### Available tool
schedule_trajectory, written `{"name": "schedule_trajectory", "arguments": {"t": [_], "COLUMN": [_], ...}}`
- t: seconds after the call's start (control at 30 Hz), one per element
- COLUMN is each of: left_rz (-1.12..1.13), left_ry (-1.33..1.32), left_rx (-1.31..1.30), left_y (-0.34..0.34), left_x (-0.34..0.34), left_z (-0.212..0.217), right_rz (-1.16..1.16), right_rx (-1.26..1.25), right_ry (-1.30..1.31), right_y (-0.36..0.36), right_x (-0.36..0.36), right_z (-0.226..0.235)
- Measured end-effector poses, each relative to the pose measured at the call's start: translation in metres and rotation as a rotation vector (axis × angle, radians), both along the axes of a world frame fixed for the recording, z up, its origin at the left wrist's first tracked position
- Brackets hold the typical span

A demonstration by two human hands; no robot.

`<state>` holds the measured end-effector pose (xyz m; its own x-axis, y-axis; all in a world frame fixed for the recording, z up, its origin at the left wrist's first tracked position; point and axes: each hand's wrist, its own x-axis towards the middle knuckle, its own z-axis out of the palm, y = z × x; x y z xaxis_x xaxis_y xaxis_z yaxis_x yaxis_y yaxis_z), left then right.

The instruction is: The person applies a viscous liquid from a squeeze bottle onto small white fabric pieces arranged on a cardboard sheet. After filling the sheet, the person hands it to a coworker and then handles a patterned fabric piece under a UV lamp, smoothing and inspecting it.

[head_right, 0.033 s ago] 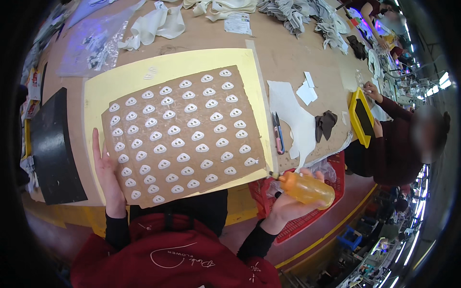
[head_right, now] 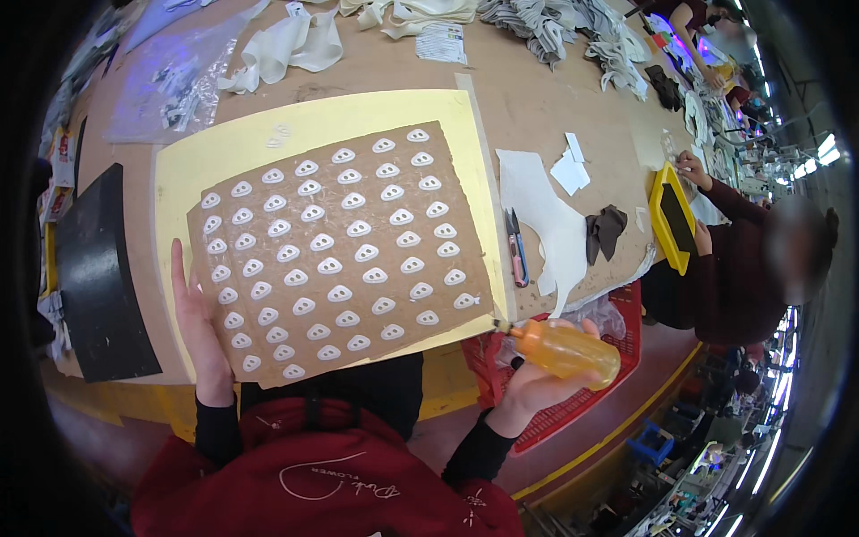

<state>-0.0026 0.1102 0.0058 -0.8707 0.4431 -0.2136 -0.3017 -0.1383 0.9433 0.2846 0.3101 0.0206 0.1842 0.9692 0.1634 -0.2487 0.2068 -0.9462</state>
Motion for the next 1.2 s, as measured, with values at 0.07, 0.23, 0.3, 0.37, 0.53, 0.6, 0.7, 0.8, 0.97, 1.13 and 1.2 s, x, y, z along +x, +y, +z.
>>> {"name": "schedule_trajectory", "arguments": {"t": [0.07, 0.23, 0.3, 0.37, 0.53, 0.6, 0.7, 0.8, 0.97, 1.13, 1.2], "left_rz": [0.042, 0.069, 0.073, 0.088, 0.097, 0.089, 0.097, 0.105, 0.096, 0.102, 0.096], "left_ry": [-0.003, 0.006, -0.02, -0.046, -0.099, -0.114, -0.104, -0.114, -0.113, -0.115, -0.127], "left_rx": [-0.009, -0.034, -0.014, 0.0, 0.042, 0.046, 0.031, 0.032, 0.025, 0.017, 0.027], "left_y": [0.002, 0.009, 0.008, 0.008, 0.006, 0.005, 0.003, 0.003, 0.003, 0.003, 0.004], "left_x": [0.001, 0.001, 0.001, 0.001, -0.004, -0.004, -0.004, -0.004, -0.005, -0.005, -0.004], "left_z": [0.0, 0.0, 0.0, 0.001, -0.006, -0.005, -0.008, -0.007, -0.007, -0.006, -0.004], "right_rz": [0.007, -0.022, -0.028, -0.038, -0.065, -0.068, -0.075, -0.091, -0.105, -0.093, -0.09], "right_rx": [0.044, 0.157, 0.162, 0.146, 0.168, 0.179, 0.183, 0.187, 0.213, 0.232, 0.245], "right_ry": [-0.168, -0.346, -0.361, -0.342, -0.35, -0.362, -0.375, -0.371, -0.396, -0.424, -0.437], "right_y": [-0.001, -0.001, -0.002, -0.002, 0.003, 0.003, 0.001, 0.0, 0.001, -0.001, -0.002], "right_x": [0.008, -0.004, -0.007, -0.01, -0.012, -0.012, -0.014, -0.015, -0.014, -0.013, -0.011], "right_z": [-0.009, -0.022, -0.024, -0.022, -0.026, -0.026, -0.024, -0.024, -0.026, -0.026, -0.027]}}
